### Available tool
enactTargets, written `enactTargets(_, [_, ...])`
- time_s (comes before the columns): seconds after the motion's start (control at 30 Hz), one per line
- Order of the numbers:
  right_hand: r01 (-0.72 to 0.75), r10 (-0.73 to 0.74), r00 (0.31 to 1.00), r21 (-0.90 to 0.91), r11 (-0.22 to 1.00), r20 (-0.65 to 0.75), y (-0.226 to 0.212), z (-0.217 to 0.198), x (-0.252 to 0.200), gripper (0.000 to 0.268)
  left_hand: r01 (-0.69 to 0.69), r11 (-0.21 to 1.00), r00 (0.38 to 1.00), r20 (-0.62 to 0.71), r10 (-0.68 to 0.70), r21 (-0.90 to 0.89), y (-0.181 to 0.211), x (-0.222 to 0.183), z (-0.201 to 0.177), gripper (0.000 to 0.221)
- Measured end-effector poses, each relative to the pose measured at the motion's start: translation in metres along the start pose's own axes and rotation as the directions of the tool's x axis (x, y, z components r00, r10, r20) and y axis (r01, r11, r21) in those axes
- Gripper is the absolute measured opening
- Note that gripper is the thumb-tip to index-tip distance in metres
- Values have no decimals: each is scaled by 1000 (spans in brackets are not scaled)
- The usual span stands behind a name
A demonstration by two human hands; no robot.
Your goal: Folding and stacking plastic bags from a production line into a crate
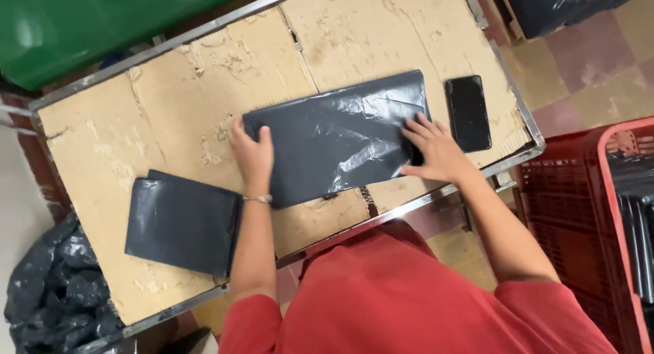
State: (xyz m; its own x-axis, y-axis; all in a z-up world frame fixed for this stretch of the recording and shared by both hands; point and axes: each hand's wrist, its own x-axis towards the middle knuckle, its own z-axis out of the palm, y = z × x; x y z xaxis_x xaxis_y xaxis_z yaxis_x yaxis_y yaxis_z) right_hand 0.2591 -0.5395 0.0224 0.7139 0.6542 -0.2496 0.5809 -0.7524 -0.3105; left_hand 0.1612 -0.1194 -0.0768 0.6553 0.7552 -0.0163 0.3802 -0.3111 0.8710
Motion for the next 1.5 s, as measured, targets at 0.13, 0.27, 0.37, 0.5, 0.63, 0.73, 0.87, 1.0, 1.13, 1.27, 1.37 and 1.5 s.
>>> enactTargets(0.13, [287,-263,859,-11,958,-440,-79,5,67,81,-588,606,800,274,534,535,104,-62,32,69])
enactTargets(0.27, [179,-202,831,-94,979,-518,-98,69,131,82,-621,561,780,500,376,547,101,-79,62,71])
enactTargets(0.37, [93,-169,890,-194,977,-424,-52,64,129,86,-612,536,785,531,319,582,102,-73,24,87])
enactTargets(0.5, [-22,-66,872,-173,985,-485,-2,47,108,81,-615,545,777,554,298,570,53,-86,-29,91])
enactTargets(0.63, [113,-196,845,-191,975,-498,-31,62,74,85,-819,447,569,612,549,361,-11,-108,-60,96])
enactTargets(0.73, [413,-452,796,-185,892,-402,-103,98,27,93,-932,142,331,627,705,333,-20,-121,-65,39])
enactTargets(0.87, [449,-486,801,-186,874,-351,-130,178,-25,59,-976,217,108,825,554,-18,19,-154,-34,39])
enactTargets(1.0, [543,-499,764,-10,840,-409,-108,174,-62,52,-715,699,154,972,180,-16,121,-108,-8,50])
enactTargets(1.13, [137,-21,988,813,566,-152,-54,187,-86,30,-148,985,245,968,-55,93,98,-31,27,84])
enactTargets(1.27, [-64,470,857,950,-307,210,-95,95,-97,22,197,977,344,939,10,-83,61,-12,44,87])
enactTargets(1.37, [21,536,802,885,-465,263,-103,58,-88,14,-331,942,524,841,132,58,64,-23,48,45])
enactTargets(1.5, [-40,566,772,911,-411,290,-38,126,-88,18,-588,786,602,754,264,194,78,-51,49,39])
